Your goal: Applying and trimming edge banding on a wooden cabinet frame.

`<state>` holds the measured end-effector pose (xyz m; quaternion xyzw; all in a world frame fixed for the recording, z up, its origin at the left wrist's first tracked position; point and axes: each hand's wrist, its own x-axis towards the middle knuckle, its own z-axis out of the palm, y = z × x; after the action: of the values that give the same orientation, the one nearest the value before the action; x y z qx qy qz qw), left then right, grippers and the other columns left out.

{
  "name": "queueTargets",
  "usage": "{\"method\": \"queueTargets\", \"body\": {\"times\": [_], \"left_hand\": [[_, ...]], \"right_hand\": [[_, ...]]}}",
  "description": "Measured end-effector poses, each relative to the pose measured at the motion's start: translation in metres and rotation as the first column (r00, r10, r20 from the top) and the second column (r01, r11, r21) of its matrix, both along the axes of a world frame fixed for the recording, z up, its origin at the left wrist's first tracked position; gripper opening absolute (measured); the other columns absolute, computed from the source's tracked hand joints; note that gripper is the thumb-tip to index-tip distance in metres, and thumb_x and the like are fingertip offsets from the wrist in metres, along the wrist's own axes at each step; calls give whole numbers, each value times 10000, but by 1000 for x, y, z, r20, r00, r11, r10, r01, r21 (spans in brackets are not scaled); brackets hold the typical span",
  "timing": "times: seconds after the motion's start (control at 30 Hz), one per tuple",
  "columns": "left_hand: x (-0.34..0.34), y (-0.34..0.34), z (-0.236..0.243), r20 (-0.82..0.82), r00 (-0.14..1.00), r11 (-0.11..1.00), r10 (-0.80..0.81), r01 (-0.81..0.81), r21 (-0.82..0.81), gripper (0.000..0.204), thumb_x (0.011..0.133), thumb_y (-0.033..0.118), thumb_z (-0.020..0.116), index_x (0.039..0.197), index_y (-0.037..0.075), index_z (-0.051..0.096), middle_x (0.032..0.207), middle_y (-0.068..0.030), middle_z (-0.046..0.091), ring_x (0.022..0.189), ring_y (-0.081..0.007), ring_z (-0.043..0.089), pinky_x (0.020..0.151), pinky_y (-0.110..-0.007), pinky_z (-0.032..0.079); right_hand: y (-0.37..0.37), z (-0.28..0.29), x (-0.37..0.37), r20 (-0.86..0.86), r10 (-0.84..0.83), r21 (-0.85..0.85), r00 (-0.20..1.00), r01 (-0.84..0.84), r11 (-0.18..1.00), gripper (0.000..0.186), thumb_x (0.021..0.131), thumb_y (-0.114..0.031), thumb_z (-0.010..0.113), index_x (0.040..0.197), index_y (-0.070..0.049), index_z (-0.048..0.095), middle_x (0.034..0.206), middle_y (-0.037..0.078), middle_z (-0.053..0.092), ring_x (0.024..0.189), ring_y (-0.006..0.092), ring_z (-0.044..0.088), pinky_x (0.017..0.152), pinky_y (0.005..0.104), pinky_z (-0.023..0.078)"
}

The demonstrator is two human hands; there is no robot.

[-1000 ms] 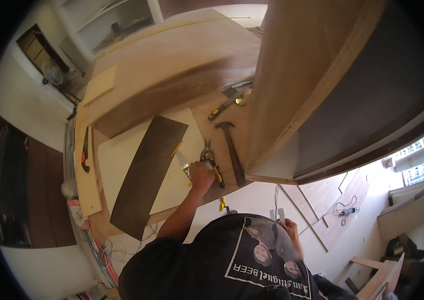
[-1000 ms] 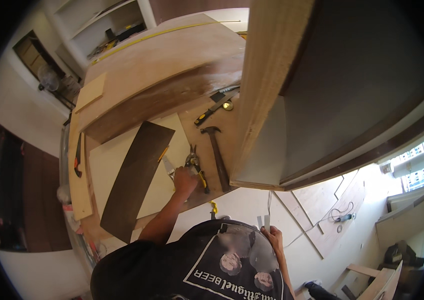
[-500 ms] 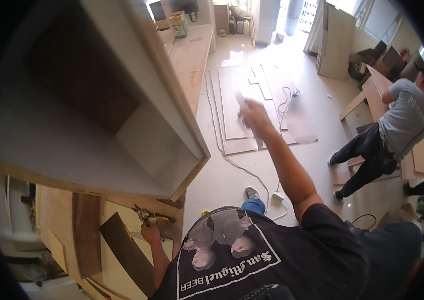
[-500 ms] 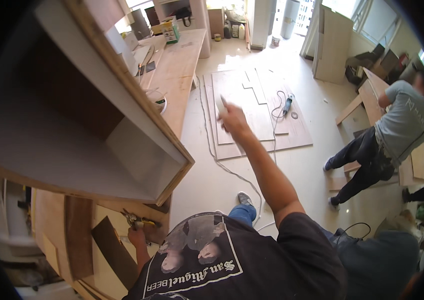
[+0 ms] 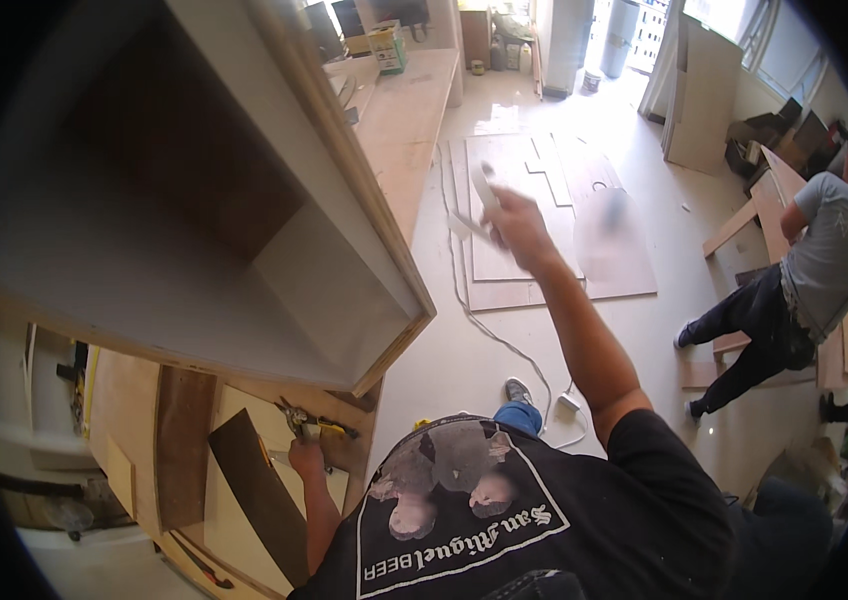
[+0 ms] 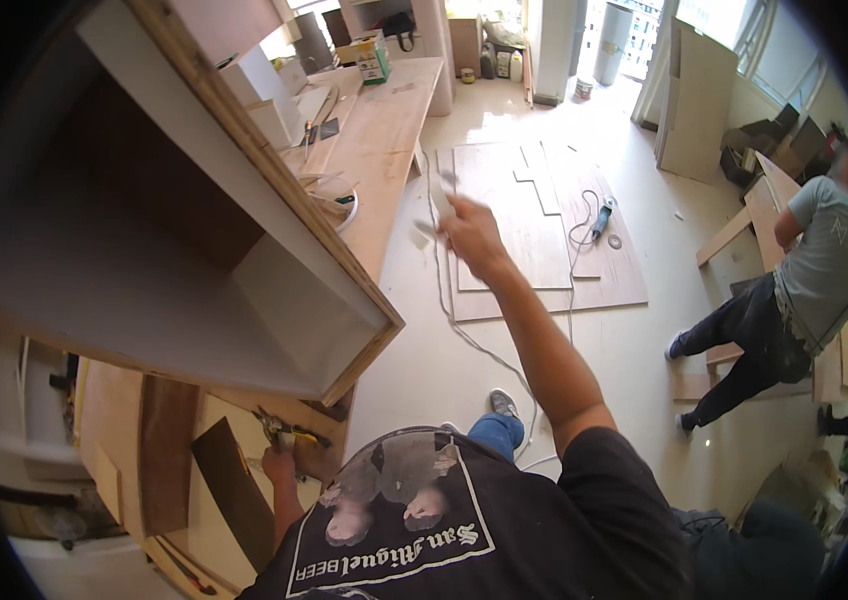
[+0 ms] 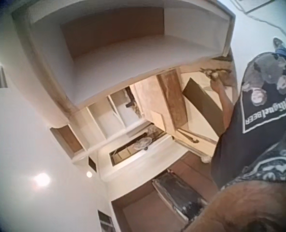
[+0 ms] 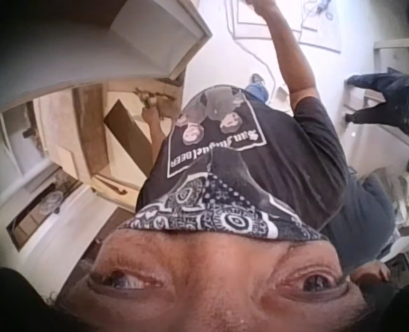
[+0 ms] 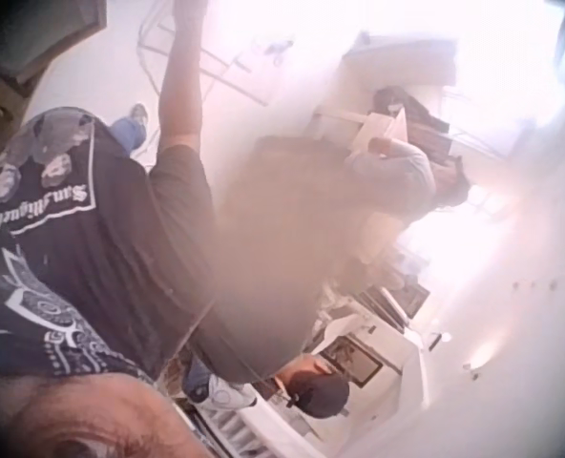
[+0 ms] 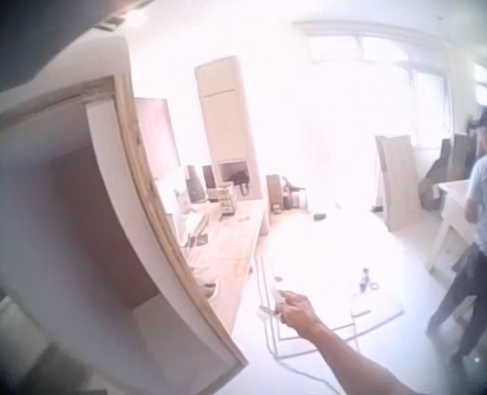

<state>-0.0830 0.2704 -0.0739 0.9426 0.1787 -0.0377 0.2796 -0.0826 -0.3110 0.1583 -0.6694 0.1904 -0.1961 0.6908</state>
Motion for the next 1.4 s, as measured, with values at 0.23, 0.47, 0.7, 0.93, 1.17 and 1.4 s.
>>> {"method": "queueTargets", "body": {"times": [0.23,0.47,0.7,0.93,1.17,1.4], "left_hand": [[-6,2,-8,55,997,994,-45,39,105,337,801,194,700,1031,-51,718,1036,-265,714,1036,-457,668,899,-494,519],[-7,-10,-1,72,997,990,-3,-7,141,276,752,197,643,875,-48,681,907,-285,701,910,-498,668,806,-565,521],[-21,-32,-6,338,941,993,28,-66,100,263,741,100,649,976,-19,648,1033,-256,612,1016,-457,574,891,-542,474],[-48,-60,15,519,854,986,39,-119,121,205,782,94,700,943,-24,656,1100,-240,658,1037,-443,607,912,-517,488],[-59,-66,19,408,907,992,101,-64,-104,155,854,104,655,984,24,683,981,-206,687,941,-396,666,820,-481,533],[-35,5,16,563,740,907,367,-420,-38,182,878,128,610,962,49,750,937,-192,726,862,-379,706,783,-461,557]], "right_hand": [[60,-121,-72,-320,95,234,943,-19,972,180,865,-39,586,1024,-13,667,723,28,578,514,82,487,425,244,361],[107,-194,-136,-550,335,264,765,-222,939,119,851,-41,577,938,-9,652,674,24,559,532,114,517,443,267,381],[108,-241,-174,-479,497,127,723,-503,855,230,845,-77,636,1039,31,694,795,26,666,672,88,581,614,246,464],[121,-205,-152,-578,530,155,620,-555,817,406,863,-28,613,1259,45,665,892,35,706,722,88,616,655,252,499],[117,-213,-144,-591,584,151,556,-635,758,475,863,-28,613,1329,60,622,910,55,707,737,111,627,671,265,512],[122,-209,-145,-604,558,119,569,-628,769,471,863,-39,621,1323,62,627,951,69,713,793,129,645,709,272,521]]}}
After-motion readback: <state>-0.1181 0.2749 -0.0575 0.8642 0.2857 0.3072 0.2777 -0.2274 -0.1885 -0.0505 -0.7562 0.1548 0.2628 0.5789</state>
